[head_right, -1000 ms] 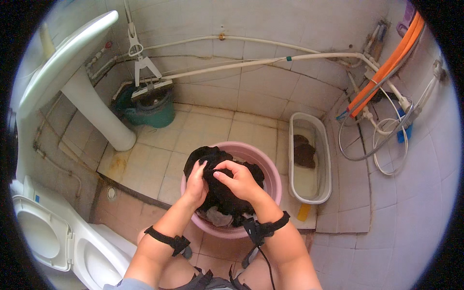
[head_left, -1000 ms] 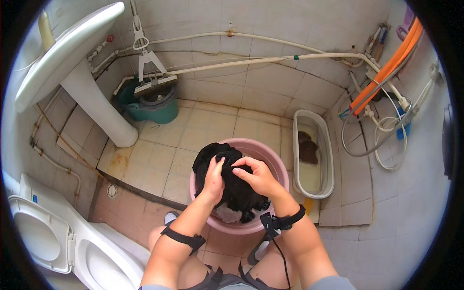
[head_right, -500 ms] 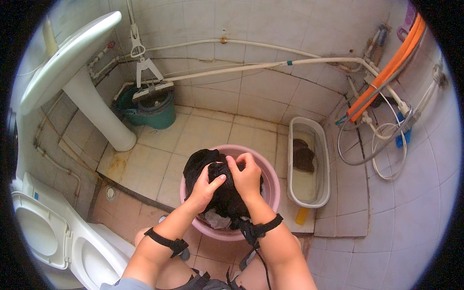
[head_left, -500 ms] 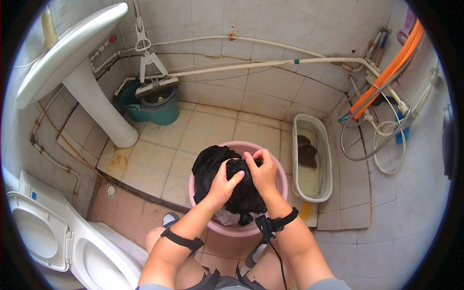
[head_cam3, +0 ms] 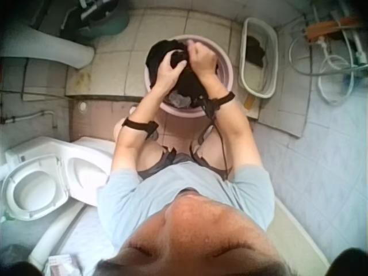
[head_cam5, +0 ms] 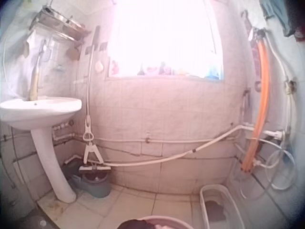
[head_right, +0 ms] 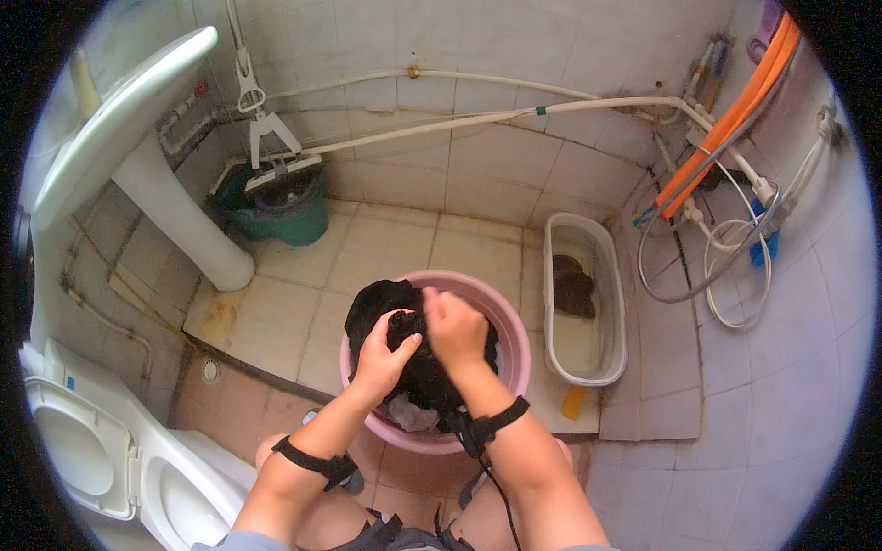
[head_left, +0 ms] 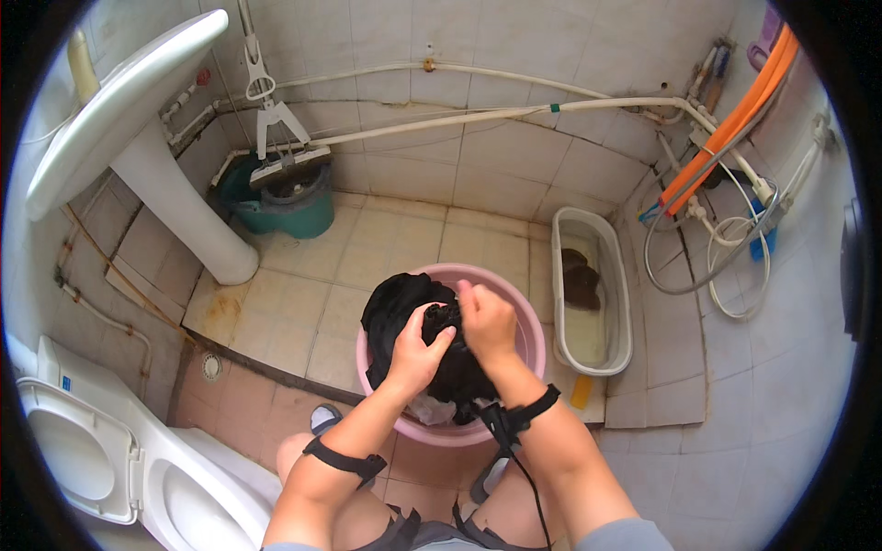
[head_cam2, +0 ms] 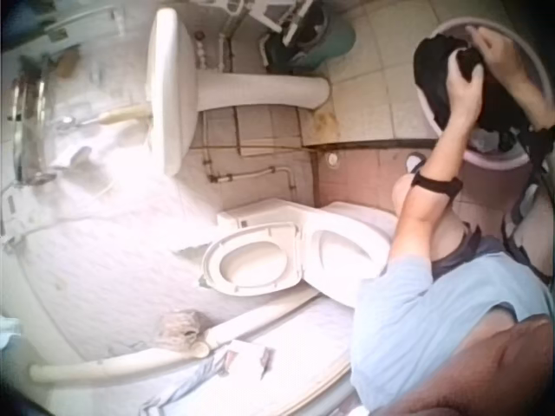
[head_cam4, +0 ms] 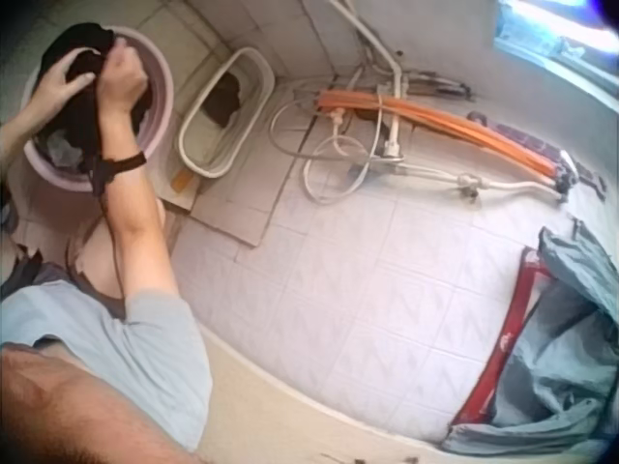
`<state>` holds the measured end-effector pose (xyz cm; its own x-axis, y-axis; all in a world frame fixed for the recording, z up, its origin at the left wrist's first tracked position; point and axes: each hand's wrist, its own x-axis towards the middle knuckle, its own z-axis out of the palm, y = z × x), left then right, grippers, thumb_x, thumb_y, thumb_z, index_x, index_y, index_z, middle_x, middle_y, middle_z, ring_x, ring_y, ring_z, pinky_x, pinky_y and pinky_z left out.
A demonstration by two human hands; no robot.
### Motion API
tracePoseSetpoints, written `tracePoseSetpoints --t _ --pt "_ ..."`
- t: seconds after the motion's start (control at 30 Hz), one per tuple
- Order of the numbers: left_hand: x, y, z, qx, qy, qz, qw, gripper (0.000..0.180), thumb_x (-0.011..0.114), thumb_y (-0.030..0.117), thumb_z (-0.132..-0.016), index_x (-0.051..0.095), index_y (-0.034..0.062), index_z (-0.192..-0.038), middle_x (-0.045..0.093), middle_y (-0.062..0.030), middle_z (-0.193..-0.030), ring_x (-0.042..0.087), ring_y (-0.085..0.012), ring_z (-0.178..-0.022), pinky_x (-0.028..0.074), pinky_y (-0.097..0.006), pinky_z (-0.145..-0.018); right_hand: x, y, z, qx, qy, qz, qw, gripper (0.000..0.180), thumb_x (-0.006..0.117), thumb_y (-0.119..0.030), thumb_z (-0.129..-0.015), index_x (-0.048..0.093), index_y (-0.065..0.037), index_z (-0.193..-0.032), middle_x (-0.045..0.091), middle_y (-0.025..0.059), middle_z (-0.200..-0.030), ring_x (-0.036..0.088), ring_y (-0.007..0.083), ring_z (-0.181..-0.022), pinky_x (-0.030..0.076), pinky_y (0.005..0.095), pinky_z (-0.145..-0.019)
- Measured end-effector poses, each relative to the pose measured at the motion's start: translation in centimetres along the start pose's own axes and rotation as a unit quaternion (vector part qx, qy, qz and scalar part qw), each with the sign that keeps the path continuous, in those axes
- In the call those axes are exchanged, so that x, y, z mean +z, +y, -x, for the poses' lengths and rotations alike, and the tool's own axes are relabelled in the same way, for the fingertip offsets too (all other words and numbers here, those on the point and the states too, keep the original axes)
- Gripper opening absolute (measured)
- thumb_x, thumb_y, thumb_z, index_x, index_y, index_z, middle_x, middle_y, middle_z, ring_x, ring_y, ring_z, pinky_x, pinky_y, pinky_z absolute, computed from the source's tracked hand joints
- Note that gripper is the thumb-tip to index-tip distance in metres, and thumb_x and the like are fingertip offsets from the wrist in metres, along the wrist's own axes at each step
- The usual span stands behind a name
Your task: Hand-washing black clothes in a pink bucket using a yellow sponge.
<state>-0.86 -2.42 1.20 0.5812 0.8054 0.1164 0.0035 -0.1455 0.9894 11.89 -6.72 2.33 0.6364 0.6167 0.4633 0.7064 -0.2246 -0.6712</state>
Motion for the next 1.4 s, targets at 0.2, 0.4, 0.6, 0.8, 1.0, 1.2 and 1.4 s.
tracePoseSetpoints --t 0.2,0.4,0.6,0.8,1.0,1.2,1.4 --pt "-1.5 -0.4 -1.5 -0.064 0.110 0.139 0.982 0.039 0.067 0.014 -0.085 0.052 0.0008 -0.118 0.060 -0.0114 -0.111 0.057 -0.0205 -0.103 0.044 -0.031 -0.092 -0.1 2.9 0.0 0.194 -0.145 -0.341 0.908 0.028 0.060 -0.026 -0.092 0.063 0.001 -0.094 0.067 0.0100 -0.086 0.063 0.0183 -0.083 0.047 0.0308 -0.076" --pt "-0.4 -0.6 -1.1 -0.154 0.136 0.347 0.915 0.037 0.065 0.012 -0.087 0.050 0.0034 -0.120 0.058 -0.0103 -0.114 0.056 -0.0212 -0.105 0.045 -0.033 -0.093 -0.8 1.8 0.2 0.084 -0.182 -0.258 0.945 0.026 0.061 -0.014 -0.090 0.061 0.000 -0.112 0.066 0.0089 -0.107 0.060 0.0163 -0.102 0.046 0.0291 -0.089" --pt "-1.7 -1.8 -1.6 -0.149 0.069 0.328 0.930 0.033 0.066 0.011 -0.086 0.052 0.0047 -0.116 0.058 -0.0065 -0.111 0.055 -0.0166 -0.103 0.044 -0.029 -0.091 -2.0 -2.1 1.5 -0.157 -0.205 -0.204 0.944 0.017 0.061 -0.006 -0.085 0.062 -0.003 -0.101 0.060 0.0163 -0.088 0.061 0.0342 -0.082 0.050 0.0366 -0.071" --pt "-0.7 -1.6 -1.2 -0.107 0.091 0.244 0.960 0.033 0.062 0.008 -0.086 0.052 0.0028 -0.117 0.059 -0.0058 -0.108 0.057 -0.0156 -0.099 0.046 -0.029 -0.089 -0.5 -1.4 1.4 -0.130 -0.059 -0.104 0.984 0.017 0.062 -0.004 -0.083 0.062 -0.004 -0.099 0.059 0.0152 -0.087 0.061 0.0351 -0.078 0.050 0.0390 -0.066" --pt "-0.4 -0.9 -1.4 -0.099 0.079 0.204 0.971 0.033 0.063 0.012 -0.088 0.053 0.0036 -0.118 0.059 -0.0067 -0.110 0.055 -0.0165 -0.103 0.044 -0.029 -0.092 -0.6 0.6 0.8 -0.079 -0.115 -0.100 0.985 0.018 0.060 -0.007 -0.086 0.062 -0.002 -0.103 0.061 0.0162 -0.093 0.061 0.0358 -0.085 0.050 0.0384 -0.073" --pt "-1.5 3.7 -2.0 -0.092 -0.022 0.379 0.921 0.080 0.067 0.017 -0.087 0.015 0.0070 -0.146 0.045 -0.0121 -0.129 0.046 -0.0186 -0.116 0.037 -0.031 -0.101 -3.7 -0.9 -0.2 -0.001 -0.191 -0.317 0.929 0.025 0.056 0.000 -0.087 0.062 0.003 -0.111 0.062 0.0089 -0.105 0.058 0.0177 -0.101 0.045 0.0286 -0.089" --pt "0.2 4.3 -1.6 0.006 -0.026 0.100 0.995 0.085 0.072 0.014 -0.081 0.019 0.0098 -0.148 0.052 -0.0103 -0.120 0.052 -0.0183 -0.109 0.042 -0.032 -0.097 -4.2 -1.8 -0.3 0.017 -0.124 -0.319 0.939 0.024 0.058 0.002 -0.083 0.063 0.000 -0.106 0.060 0.0093 -0.100 0.061 0.0185 -0.093 0.048 0.0290 -0.085"
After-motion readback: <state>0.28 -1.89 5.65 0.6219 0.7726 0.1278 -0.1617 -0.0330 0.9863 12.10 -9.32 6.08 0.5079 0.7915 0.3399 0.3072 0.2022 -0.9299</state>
